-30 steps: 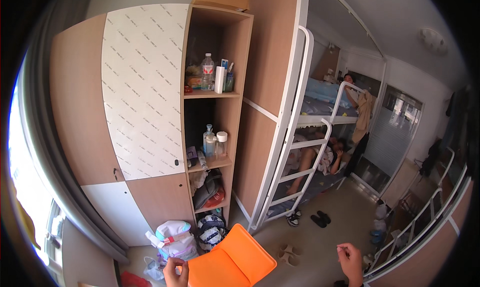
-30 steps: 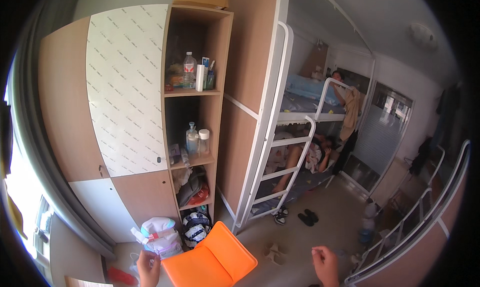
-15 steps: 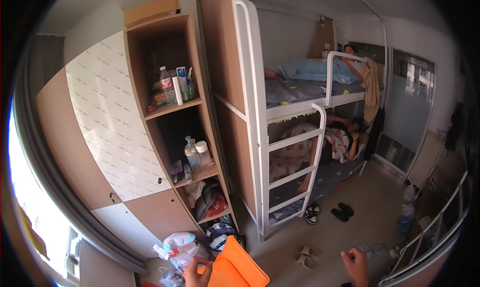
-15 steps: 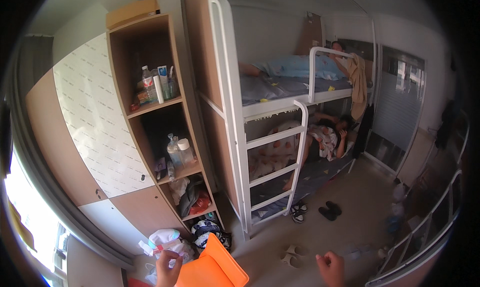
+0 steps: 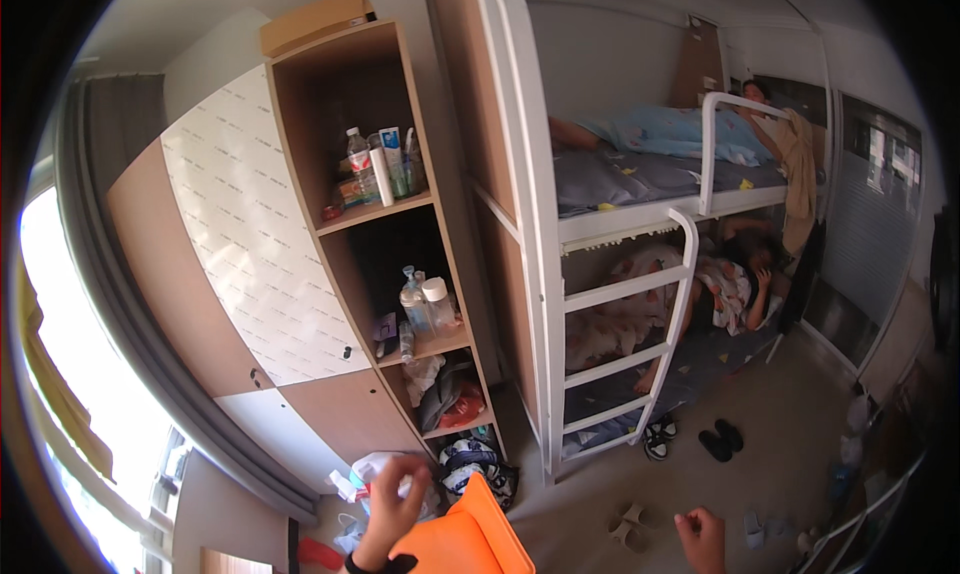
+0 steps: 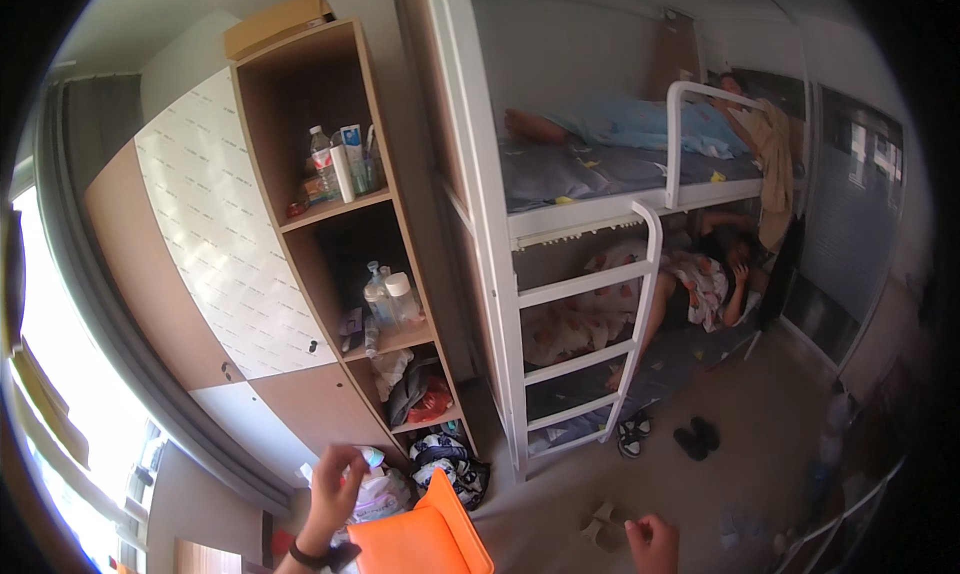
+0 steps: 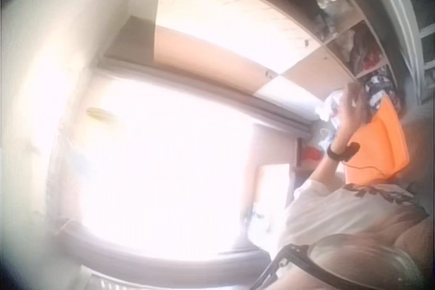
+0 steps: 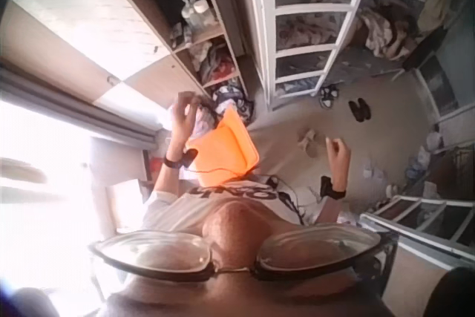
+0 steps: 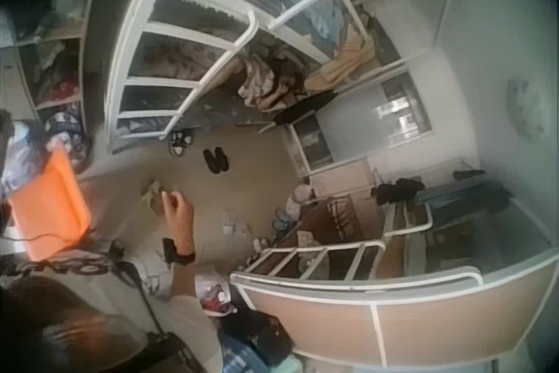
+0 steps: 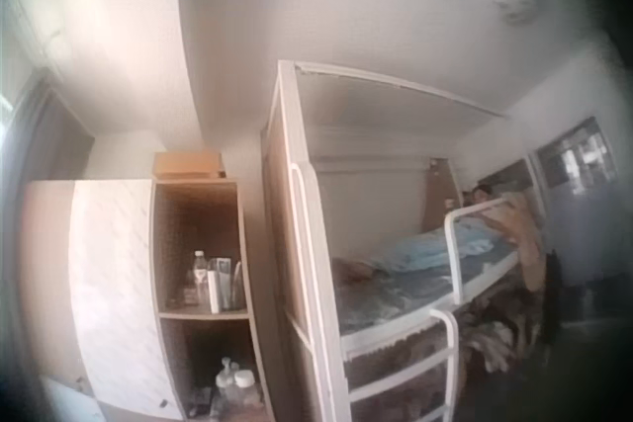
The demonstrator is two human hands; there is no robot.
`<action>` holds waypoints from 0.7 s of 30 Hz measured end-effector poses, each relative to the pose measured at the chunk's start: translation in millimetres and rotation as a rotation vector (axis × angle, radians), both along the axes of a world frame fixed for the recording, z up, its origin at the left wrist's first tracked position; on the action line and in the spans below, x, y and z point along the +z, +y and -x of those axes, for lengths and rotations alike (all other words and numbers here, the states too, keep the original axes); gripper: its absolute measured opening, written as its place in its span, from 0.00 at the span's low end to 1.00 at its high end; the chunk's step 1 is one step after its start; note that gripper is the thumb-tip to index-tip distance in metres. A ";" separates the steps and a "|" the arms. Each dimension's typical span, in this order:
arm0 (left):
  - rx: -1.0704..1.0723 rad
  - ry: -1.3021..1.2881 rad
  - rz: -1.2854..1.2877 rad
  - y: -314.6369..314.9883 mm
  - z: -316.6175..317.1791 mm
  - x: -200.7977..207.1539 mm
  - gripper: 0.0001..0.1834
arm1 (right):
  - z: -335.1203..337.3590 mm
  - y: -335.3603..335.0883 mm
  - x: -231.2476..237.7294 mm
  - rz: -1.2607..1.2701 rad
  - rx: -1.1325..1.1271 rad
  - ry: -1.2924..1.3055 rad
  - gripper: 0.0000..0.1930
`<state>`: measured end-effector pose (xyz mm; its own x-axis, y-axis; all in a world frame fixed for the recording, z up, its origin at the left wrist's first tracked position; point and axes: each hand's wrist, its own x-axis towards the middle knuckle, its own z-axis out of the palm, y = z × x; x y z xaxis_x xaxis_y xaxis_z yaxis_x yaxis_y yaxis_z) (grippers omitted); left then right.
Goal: Move several plastic and reusable bottles from a shelf to a window sill, then wipe one green bottle with a white tissue.
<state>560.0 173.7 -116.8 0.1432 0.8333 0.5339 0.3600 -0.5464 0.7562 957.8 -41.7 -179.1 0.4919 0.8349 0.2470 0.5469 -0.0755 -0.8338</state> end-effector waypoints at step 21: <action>0.207 -0.156 -0.270 572.4 95.6 228.8 0.37 | 117.2 122.5 11.7 0.150 -0.077 -0.094 0.15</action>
<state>464.4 746.1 112.0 -0.1140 0.6623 0.7405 0.3757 -0.6613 0.6493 840.6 80.8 -167.3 0.5360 0.8268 0.1706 0.6096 -0.2393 -0.7557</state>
